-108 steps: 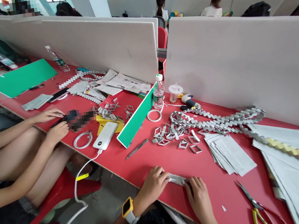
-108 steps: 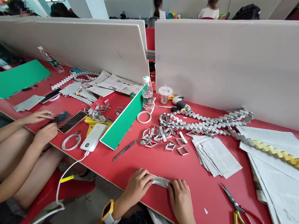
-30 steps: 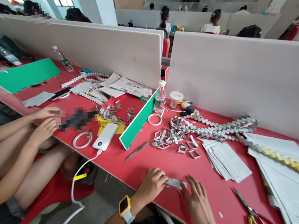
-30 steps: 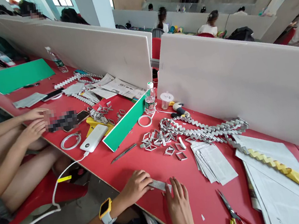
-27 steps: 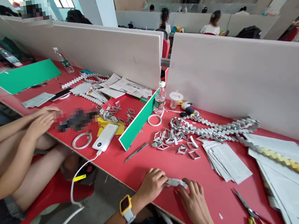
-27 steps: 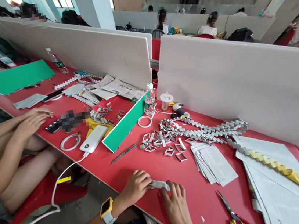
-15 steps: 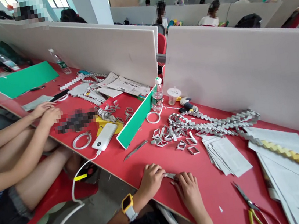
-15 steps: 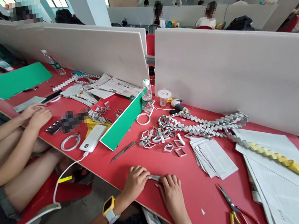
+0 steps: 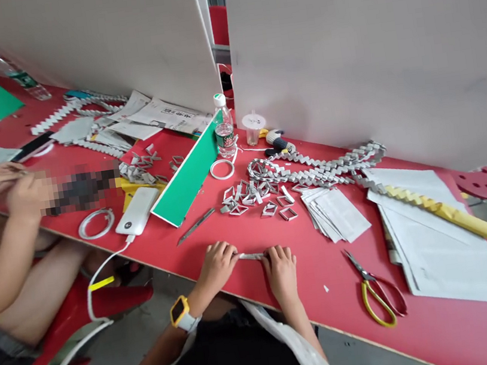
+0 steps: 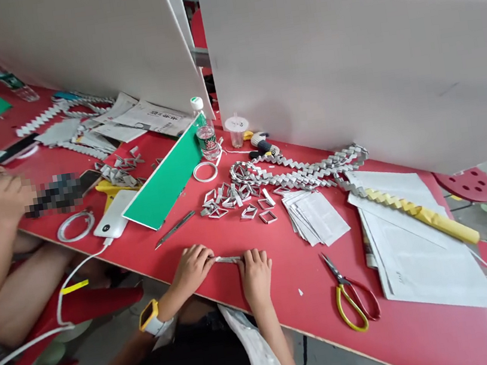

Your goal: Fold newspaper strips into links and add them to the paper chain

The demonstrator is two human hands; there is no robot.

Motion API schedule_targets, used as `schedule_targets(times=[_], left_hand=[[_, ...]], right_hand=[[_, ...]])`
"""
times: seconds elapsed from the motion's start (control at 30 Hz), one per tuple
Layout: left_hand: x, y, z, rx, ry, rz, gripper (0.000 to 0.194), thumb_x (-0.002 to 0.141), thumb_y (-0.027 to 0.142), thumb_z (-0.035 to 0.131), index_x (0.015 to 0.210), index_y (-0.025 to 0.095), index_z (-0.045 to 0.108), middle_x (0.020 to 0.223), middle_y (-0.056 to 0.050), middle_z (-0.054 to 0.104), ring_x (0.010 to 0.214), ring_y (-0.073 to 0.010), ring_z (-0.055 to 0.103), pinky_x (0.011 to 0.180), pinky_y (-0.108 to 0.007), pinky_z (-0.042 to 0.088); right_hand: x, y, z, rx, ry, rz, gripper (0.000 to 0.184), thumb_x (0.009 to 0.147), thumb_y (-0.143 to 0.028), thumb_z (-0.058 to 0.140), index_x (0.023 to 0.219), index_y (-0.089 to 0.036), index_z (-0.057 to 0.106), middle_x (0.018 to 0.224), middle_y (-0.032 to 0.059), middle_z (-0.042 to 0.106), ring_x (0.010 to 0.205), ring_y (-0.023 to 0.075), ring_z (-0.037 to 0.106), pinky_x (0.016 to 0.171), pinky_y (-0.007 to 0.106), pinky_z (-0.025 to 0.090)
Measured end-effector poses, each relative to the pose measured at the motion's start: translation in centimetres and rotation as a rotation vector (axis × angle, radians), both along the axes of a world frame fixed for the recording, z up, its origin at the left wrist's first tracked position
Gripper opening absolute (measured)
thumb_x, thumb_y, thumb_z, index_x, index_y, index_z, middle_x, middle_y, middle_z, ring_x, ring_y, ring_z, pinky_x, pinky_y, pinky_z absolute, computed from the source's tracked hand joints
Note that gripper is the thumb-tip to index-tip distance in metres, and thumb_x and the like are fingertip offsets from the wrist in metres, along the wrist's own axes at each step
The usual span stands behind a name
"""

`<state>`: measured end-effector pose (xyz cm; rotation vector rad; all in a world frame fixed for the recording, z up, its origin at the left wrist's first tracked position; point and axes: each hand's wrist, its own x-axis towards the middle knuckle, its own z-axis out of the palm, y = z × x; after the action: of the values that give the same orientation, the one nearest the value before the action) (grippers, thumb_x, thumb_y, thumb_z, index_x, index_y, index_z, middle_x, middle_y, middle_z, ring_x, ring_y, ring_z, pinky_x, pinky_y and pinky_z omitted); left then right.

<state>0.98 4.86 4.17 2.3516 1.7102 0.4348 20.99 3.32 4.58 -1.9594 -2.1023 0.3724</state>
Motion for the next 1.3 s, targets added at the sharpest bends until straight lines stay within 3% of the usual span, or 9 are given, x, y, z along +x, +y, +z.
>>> schedule_targets(times=[0.43, 0.73, 0.97, 1.1, 1.3], left_hand=[[0.4, -0.2, -0.7, 0.005, -0.025, 0.052, 0.017, 0.097, 0.03, 0.049, 0.086, 0.02, 0.058, 0.088, -0.005, 0.062, 0.088, -0.0203, 0.056, 0.078, -0.034, 0.039], [0.4, -0.3, -1.0, -0.019, -0.112, 0.088, 0.016, 0.096, 0.03, 0.051, 0.084, 0.02, 0.057, 0.087, -0.005, 0.062, 0.088, -0.0206, 0.056, 0.079, -0.034, 0.039], [0.2, -0.3, -1.1, -0.058, -0.2, 0.149, 0.018, 0.093, 0.032, 0.057, 0.081, 0.02, 0.054, 0.087, -0.004, 0.063, 0.089, -0.0189, 0.06, 0.079, -0.032, 0.042], [0.1, 0.1, -1.0, -0.072, -0.223, 0.197, 0.016, 0.089, 0.034, 0.063, 0.09, 0.02, 0.055, 0.089, -0.003, 0.065, 0.087, -0.0184, 0.061, 0.077, -0.031, 0.043], [-0.8, 0.1, -0.8, -0.11, -0.222, 0.227, 0.009, 0.088, 0.03, 0.064, 0.087, 0.021, 0.062, 0.09, -0.002, 0.067, 0.089, -0.0183, 0.063, 0.079, -0.031, 0.043]], right_hand=[[-1.6, 1.0, 1.4, -0.119, -0.159, -0.082, 0.015, 0.097, -0.028, 0.053, 0.095, -0.018, 0.065, 0.098, 0.0138, 0.066, 0.094, 0.0287, 0.056, 0.074, 0.037, 0.033], [-1.7, 1.5, 1.8, -0.163, -0.223, -0.094, 0.018, 0.096, -0.034, 0.057, 0.094, -0.018, 0.065, 0.095, 0.0142, 0.066, 0.095, 0.0298, 0.056, 0.073, 0.037, 0.034], [-1.5, 1.5, 1.5, -0.155, -0.215, -0.134, 0.018, 0.095, -0.034, 0.057, 0.097, -0.017, 0.062, 0.097, 0.0143, 0.066, 0.095, 0.0292, 0.055, 0.074, 0.036, 0.034], [-1.3, 1.4, 1.2, -0.127, -0.191, -0.181, 0.018, 0.094, -0.034, 0.059, 0.095, -0.017, 0.061, 0.097, 0.0137, 0.065, 0.095, 0.0292, 0.054, 0.073, 0.036, 0.033], [-0.6, 0.7, 0.5, -0.066, -0.108, -0.278, 0.031, 0.093, -0.05, 0.058, 0.089, -0.019, 0.06, 0.096, 0.0109, 0.06, 0.09, 0.0276, 0.052, 0.073, 0.035, 0.032]])
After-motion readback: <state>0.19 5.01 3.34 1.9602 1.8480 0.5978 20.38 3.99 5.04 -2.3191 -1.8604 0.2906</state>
